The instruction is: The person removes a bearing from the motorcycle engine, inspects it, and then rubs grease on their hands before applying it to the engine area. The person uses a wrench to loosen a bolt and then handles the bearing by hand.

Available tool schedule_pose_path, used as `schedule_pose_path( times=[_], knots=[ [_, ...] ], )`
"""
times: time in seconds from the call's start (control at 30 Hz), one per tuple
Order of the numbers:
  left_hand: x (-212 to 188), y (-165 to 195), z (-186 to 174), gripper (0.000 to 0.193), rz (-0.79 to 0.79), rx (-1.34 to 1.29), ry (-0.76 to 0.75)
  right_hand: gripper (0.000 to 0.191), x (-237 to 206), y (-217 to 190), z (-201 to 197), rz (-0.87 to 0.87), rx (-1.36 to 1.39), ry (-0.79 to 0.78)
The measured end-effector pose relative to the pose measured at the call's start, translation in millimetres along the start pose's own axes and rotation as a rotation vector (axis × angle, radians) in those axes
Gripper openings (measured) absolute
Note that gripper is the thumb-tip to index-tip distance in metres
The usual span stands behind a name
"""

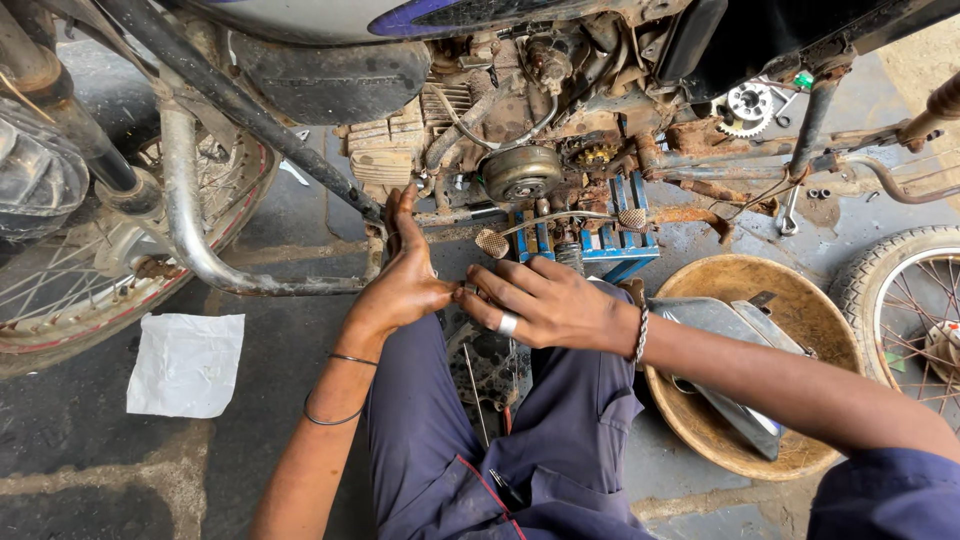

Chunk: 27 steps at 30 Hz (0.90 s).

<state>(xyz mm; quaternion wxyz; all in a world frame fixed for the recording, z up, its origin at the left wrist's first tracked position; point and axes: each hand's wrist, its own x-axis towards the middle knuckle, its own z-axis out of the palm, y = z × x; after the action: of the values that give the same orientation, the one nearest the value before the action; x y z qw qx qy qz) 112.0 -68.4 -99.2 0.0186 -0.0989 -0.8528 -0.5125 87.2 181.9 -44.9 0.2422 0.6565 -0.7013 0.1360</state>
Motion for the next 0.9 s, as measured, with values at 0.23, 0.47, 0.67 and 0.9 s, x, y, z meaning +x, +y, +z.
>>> schedule_pose_path(
  times=[0.23, 0.47, 0.67, 0.9],
  knots=[
    [5, -18, 7, 0.156, -0.078, 0.067, -0.036, 0.043, -20, 26, 30, 0.426, 0.668, -0.22],
    [6, -20, 1, 0.157, -0.092, -0.012, 0.016, 0.08, -29, 31, 50, 1.447, 1.467, -0.401],
    [5, -1, -3, 0.149, -0.091, 0.094, 0.068, 0.082, -3, 27, 28, 1.469, 1.482, -0.452],
    [-1, 10, -3, 0.138, -0.016, 0.288, 0.082, 0.058, 17, -3, 24, 1.42, 1.492, -0.307]
  ],
)
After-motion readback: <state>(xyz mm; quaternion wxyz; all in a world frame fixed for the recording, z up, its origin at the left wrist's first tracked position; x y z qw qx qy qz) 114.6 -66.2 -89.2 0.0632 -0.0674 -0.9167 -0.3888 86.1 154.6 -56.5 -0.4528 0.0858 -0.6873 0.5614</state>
